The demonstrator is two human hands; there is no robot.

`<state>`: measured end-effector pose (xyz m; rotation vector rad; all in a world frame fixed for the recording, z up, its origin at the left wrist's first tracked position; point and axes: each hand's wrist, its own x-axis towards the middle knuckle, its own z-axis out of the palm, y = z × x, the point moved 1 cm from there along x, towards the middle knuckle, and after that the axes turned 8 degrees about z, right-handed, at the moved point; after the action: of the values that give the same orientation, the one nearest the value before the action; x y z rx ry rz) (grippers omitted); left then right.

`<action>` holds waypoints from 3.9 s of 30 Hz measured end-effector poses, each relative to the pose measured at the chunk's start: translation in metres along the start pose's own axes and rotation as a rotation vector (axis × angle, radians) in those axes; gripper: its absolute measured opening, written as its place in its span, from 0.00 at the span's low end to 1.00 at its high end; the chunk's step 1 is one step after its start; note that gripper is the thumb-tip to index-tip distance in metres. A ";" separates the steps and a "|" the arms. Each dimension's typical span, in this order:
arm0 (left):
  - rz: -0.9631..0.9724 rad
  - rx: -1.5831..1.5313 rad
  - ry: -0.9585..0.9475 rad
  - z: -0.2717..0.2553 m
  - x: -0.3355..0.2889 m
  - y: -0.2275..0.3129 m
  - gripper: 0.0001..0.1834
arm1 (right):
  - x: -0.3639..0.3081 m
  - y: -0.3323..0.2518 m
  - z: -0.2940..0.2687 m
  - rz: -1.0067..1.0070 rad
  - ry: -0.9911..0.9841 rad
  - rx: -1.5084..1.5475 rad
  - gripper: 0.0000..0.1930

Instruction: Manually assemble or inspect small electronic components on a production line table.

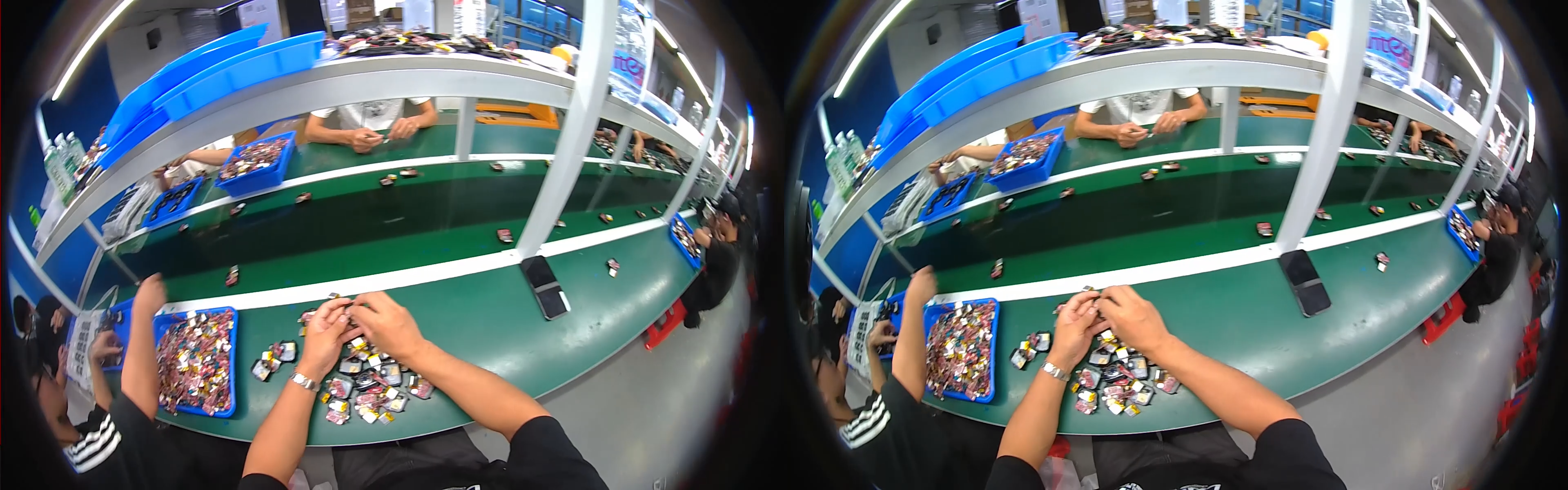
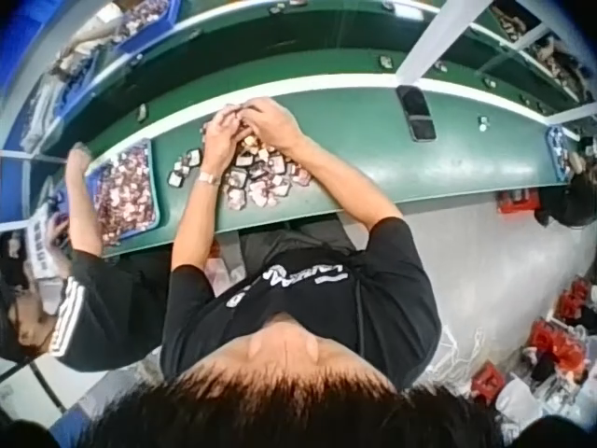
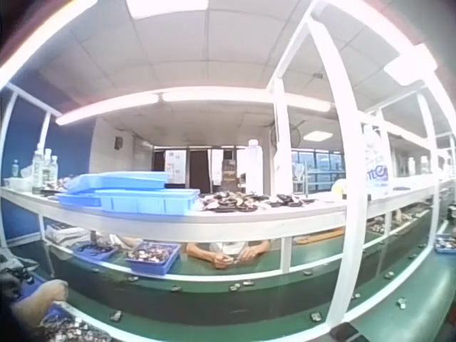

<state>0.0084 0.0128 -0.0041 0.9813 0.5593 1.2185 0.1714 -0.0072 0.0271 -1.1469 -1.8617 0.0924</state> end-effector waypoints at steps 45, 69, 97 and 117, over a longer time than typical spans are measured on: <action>0.025 0.129 -0.086 -0.008 0.002 -0.004 0.22 | -0.004 0.001 0.009 0.053 -0.040 0.004 0.19; 0.550 1.123 -0.198 -0.010 -0.007 -0.002 0.13 | 0.166 -0.054 0.204 0.412 -0.646 -0.211 0.33; -0.187 0.105 -0.121 -0.032 0.007 0.019 0.22 | 0.019 -0.009 -0.029 -0.073 -0.425 0.122 0.24; -0.068 0.011 -0.038 -0.016 0.002 0.006 0.15 | 0.006 -0.004 -0.010 -0.037 -0.073 -0.077 0.12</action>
<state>-0.0071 0.0194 -0.0061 0.9851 0.5663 1.1353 0.1750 -0.0084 0.0391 -1.1751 -1.9645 0.0425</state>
